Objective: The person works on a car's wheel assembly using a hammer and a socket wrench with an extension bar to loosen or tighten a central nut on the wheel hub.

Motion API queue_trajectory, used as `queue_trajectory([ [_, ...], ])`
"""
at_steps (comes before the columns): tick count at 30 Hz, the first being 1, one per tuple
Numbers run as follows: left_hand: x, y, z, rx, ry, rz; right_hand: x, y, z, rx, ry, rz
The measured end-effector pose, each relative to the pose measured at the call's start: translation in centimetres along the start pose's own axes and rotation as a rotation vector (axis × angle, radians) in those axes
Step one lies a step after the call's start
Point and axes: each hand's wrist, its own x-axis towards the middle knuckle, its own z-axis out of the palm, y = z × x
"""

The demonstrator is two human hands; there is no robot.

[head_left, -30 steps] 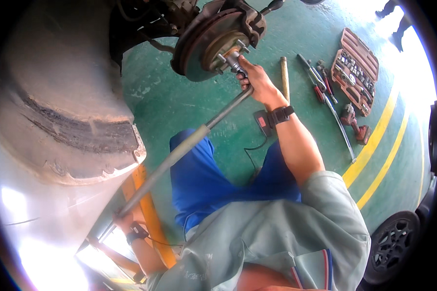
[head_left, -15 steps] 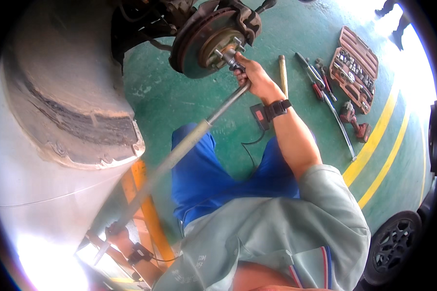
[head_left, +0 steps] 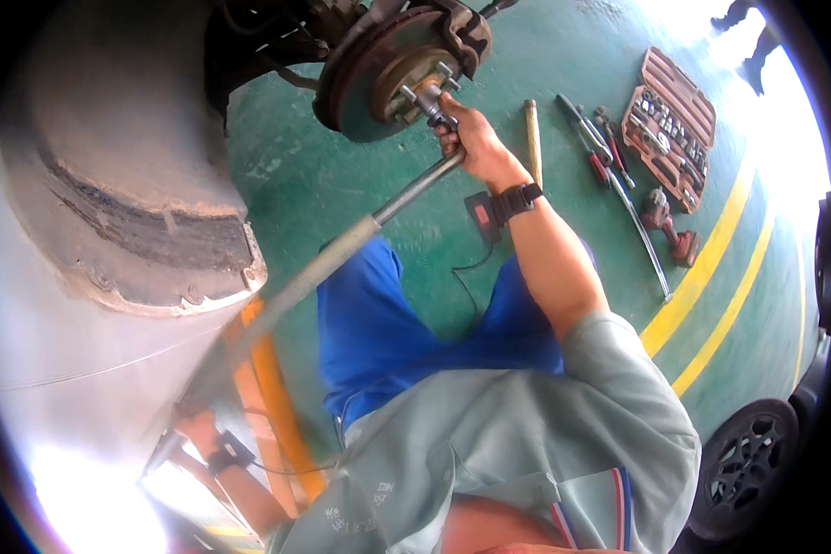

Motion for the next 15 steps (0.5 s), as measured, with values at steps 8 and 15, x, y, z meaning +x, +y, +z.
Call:
queue_trajectory([
  [8,-5.1,-5.6,-5.6,-0.271,0.284,-0.214,-0.6,-1.7,-0.9,-0.104,-0.031,0.038],
  [15,-3.7,-0.9,5.2,-0.058,0.044,-0.166,-0.2,-0.2,-0.2,-0.037,-0.004,-0.034],
])
